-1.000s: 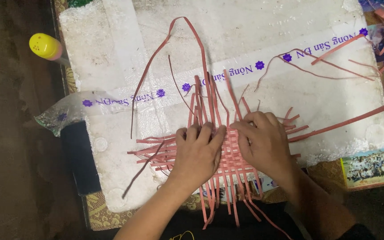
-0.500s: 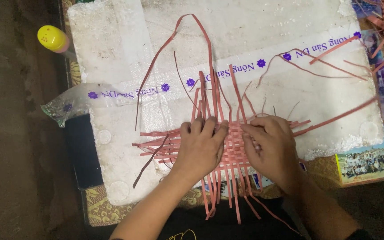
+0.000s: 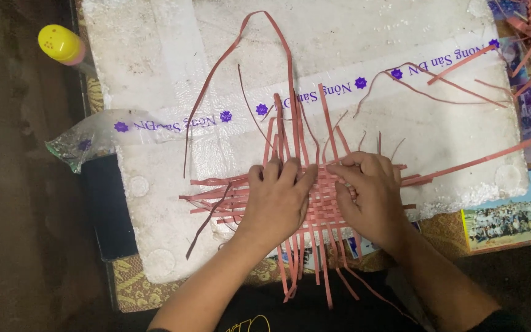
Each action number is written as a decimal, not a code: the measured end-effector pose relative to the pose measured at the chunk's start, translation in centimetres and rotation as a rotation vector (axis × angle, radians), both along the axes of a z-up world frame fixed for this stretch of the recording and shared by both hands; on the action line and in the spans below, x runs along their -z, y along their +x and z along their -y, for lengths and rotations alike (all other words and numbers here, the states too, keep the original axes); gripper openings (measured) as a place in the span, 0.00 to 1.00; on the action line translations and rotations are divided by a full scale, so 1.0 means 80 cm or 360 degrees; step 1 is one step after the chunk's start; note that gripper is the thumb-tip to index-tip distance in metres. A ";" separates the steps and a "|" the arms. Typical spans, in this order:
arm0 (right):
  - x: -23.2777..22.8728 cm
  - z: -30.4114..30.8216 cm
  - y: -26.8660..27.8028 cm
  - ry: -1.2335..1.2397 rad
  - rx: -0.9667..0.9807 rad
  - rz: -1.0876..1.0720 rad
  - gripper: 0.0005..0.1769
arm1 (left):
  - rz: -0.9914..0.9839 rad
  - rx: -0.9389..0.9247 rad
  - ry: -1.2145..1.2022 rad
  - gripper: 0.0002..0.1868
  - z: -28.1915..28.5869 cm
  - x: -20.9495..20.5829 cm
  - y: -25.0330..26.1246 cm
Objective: Weaving thin pink plastic strips together on a white foam board to create a mat or base.
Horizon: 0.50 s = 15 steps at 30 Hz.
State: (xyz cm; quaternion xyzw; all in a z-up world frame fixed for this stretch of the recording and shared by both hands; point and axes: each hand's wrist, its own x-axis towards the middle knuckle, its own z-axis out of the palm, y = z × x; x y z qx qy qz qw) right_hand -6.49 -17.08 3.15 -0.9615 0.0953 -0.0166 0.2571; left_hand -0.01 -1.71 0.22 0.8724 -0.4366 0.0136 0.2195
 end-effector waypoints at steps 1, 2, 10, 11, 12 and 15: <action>0.000 -0.001 0.000 0.0033 0.0005 0.0015 0.14 | 0.0004 -0.0003 0.0001 0.15 0.000 0.001 0.000; 0.003 -0.001 -0.001 0.0038 0.0005 0.0013 0.14 | 0.0002 -0.0004 0.0006 0.15 -0.001 0.001 -0.001; -0.009 0.003 -0.016 -0.0014 -0.0232 0.0643 0.15 | 0.0176 -0.0053 -0.0145 0.14 0.004 0.007 -0.006; -0.012 0.002 -0.026 -0.0014 -0.0227 0.0643 0.15 | 0.0176 -0.0048 -0.0145 0.14 0.004 0.005 -0.006; -0.014 0.001 -0.035 -0.0141 -0.0241 0.0659 0.15 | 0.0213 -0.0041 -0.0157 0.14 0.005 0.002 -0.007; -0.035 -0.013 -0.053 -0.0015 -0.0195 0.0501 0.14 | 0.0171 0.0054 -0.0103 0.15 0.003 -0.010 -0.004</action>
